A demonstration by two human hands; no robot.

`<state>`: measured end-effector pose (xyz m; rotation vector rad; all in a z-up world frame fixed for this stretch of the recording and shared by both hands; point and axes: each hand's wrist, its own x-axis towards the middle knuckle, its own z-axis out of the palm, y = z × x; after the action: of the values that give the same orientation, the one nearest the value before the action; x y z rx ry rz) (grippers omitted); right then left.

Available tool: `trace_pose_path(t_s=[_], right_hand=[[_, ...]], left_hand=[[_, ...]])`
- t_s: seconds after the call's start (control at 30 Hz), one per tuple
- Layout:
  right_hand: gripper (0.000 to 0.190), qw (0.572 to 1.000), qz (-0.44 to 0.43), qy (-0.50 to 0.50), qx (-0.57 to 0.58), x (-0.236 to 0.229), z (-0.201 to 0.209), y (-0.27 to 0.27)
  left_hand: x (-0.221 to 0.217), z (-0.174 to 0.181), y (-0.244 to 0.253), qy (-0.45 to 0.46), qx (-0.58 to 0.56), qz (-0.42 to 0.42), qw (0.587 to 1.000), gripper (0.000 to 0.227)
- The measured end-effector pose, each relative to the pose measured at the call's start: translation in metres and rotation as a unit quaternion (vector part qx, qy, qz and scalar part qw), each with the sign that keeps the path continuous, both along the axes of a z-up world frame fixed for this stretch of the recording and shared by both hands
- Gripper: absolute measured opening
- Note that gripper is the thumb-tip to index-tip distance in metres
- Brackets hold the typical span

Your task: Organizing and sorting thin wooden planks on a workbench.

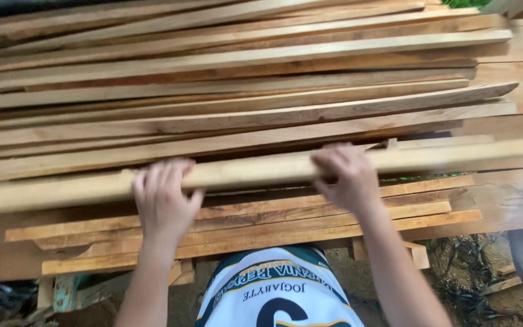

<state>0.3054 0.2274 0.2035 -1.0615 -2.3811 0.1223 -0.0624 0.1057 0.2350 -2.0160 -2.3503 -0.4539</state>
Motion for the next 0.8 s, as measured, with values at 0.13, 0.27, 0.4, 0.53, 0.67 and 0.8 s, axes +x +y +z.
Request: trace_pose_path(t_s=[0.13, 0.27, 0.4, 0.53, 0.67, 0.8], right_hand=[[0.05, 0.997, -0.009, -0.003, -0.077, 0.008, -0.022, -0.066], [0.04, 0.981, -0.024, -0.048, -0.186, 0.007, -0.044, -0.121], [0.053, 0.972, -0.04, -0.057, -0.224, 0.019, -0.12, -0.144], [0.054, 0.967, -0.038, -0.073, -0.242, 0.017, -0.132, -0.147], [0.053, 0.958, -0.015, -0.118, -0.26, 0.02, -0.141, -0.158], [0.053, 0.959, -0.014, -0.126, -0.254, 0.018, -0.147, -0.167]], left_hand=[[0.016, -0.036, -0.059, -0.023, -0.101, 0.03, 0.994, 0.049], [0.032, -0.085, -0.104, -0.029, -0.181, 0.03, 0.983, 0.062], [0.036, -0.156, -0.125, -0.066, -0.222, 0.021, 0.973, 0.059], [0.032, -0.19, -0.132, -0.069, -0.265, 0.013, 0.962, 0.055], [0.029, -0.201, -0.148, -0.056, -0.306, -0.03, 0.95, 0.051], [0.029, -0.202, -0.16, -0.066, -0.31, -0.027, 0.948, 0.053]])
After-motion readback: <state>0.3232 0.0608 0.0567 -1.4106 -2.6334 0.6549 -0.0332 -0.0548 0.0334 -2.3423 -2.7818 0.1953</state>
